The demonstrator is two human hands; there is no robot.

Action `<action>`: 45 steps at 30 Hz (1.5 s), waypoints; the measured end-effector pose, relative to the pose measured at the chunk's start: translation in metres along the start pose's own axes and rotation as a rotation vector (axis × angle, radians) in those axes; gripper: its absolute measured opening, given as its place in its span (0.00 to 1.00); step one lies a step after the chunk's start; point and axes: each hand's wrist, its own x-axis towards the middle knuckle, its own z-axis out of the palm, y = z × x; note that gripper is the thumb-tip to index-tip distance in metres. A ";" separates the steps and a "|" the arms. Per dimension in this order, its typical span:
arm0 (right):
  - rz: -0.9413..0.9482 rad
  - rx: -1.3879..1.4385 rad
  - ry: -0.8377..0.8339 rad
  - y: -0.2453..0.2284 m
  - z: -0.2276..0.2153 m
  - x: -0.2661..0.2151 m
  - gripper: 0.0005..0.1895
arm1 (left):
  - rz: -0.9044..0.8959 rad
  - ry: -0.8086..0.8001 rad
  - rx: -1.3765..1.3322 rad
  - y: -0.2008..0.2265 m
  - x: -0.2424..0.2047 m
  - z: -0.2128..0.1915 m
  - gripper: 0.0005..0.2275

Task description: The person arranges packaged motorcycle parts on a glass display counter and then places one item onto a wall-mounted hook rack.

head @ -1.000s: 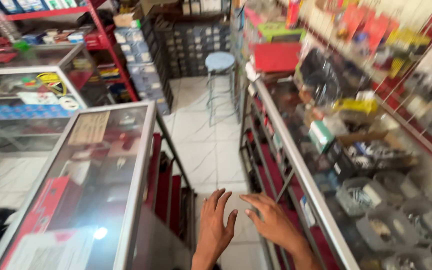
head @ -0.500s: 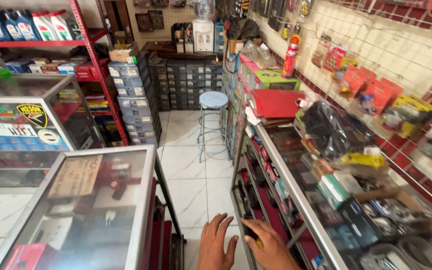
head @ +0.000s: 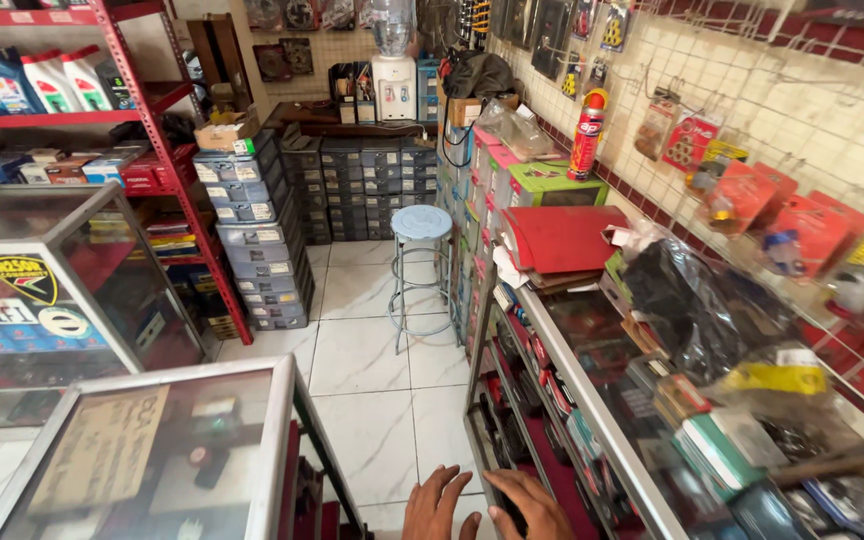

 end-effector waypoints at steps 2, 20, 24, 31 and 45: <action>0.037 0.005 -0.024 0.005 -0.002 0.020 0.28 | 0.078 0.060 0.007 -0.006 0.017 0.002 0.26; 0.002 0.061 0.223 0.075 -0.062 0.195 0.28 | 0.199 -0.012 0.125 -0.037 0.238 0.030 0.27; -0.046 0.047 0.250 0.104 -0.051 0.219 0.27 | 0.185 -0.052 0.105 -0.061 0.263 0.046 0.27; -0.166 -0.041 0.263 0.128 -0.053 0.282 0.28 | 0.250 -0.017 0.040 -0.057 0.333 0.025 0.27; -0.041 -0.119 0.492 0.009 -0.090 0.418 0.24 | 0.478 0.198 -0.201 -0.034 0.466 -0.114 0.25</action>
